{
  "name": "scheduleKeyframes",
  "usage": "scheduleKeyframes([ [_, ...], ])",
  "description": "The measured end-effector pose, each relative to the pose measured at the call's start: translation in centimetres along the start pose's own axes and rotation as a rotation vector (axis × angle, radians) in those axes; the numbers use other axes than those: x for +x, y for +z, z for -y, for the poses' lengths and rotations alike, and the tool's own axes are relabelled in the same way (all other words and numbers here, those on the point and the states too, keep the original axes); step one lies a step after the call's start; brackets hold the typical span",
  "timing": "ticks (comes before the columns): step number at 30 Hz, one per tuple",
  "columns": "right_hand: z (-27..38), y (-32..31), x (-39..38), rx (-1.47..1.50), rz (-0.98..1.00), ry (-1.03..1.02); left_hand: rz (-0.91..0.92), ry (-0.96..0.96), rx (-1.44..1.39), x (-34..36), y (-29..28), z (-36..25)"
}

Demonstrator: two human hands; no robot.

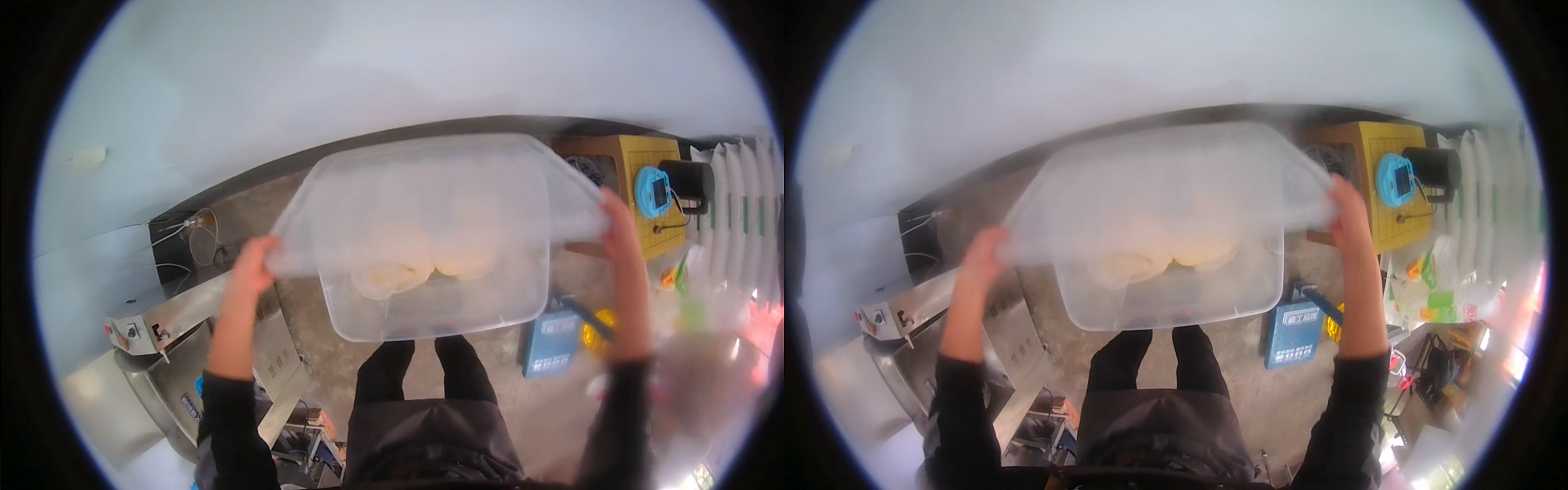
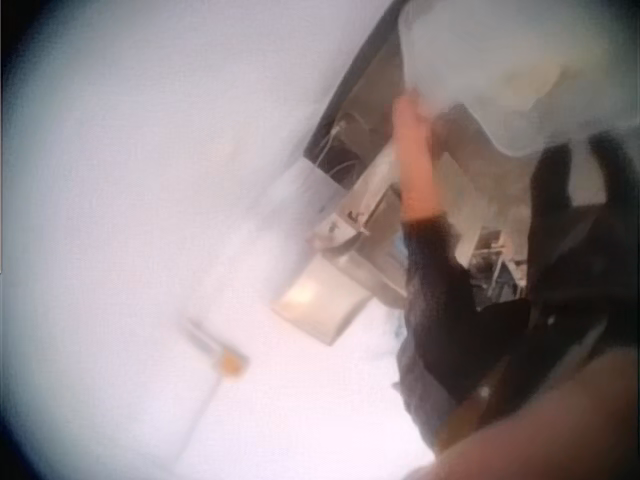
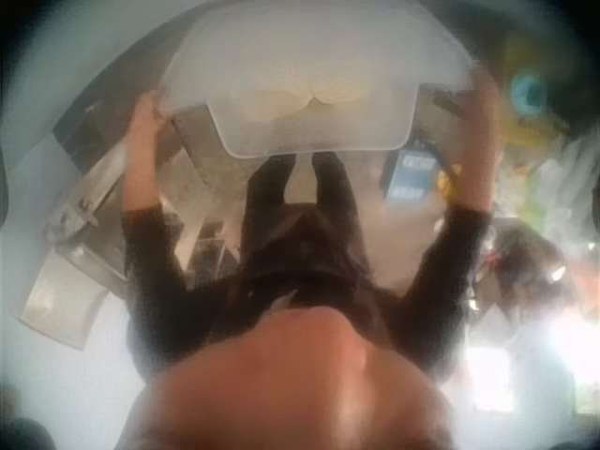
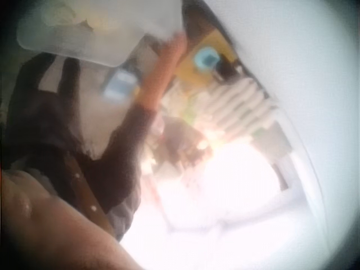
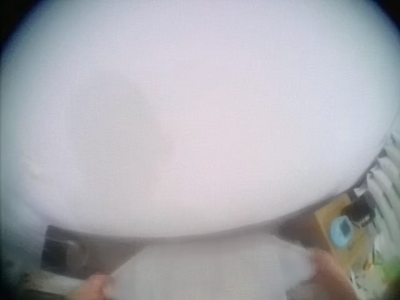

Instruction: The person handles baking trays, puts on and removes gloves, then weighs and portions dough on a digital scale. They repeatedly feed dough through a dough sheeter, folding and flattening it into a large sheet on a stainless steel worktable.

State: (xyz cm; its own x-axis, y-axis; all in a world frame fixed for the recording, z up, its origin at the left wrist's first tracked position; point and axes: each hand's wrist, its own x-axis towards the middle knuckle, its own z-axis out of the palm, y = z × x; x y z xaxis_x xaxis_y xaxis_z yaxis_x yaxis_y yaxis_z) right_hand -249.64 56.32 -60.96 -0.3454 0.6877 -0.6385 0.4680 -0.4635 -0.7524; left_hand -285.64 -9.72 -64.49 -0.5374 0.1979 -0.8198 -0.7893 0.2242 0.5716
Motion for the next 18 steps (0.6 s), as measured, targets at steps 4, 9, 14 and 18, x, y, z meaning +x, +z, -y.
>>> scheduleKeyframes([
  [4, -3.5, 7.7, 13.4, 0.320, 0.143, 0.117, -0.018, 0.267, 0.247, 13.3, 1.8, -3.0],
  [9, -18.8, 13.8, 15.7, 0.213, -0.070, -0.226, -0.404, 0.312, 0.626, 26.8, 2.3, 1.0],
  [14, -38.0, 16.4, 9.5, -0.792, 0.416, 0.134, -0.656, 0.391, 0.585, 27.8, 2.4, 4.9],
  [18, -48.9, 21.0, 9.8, -0.686, 0.698, -0.116, -0.676, 0.668, 0.265, 23.0, 5.4, 7.4],
])
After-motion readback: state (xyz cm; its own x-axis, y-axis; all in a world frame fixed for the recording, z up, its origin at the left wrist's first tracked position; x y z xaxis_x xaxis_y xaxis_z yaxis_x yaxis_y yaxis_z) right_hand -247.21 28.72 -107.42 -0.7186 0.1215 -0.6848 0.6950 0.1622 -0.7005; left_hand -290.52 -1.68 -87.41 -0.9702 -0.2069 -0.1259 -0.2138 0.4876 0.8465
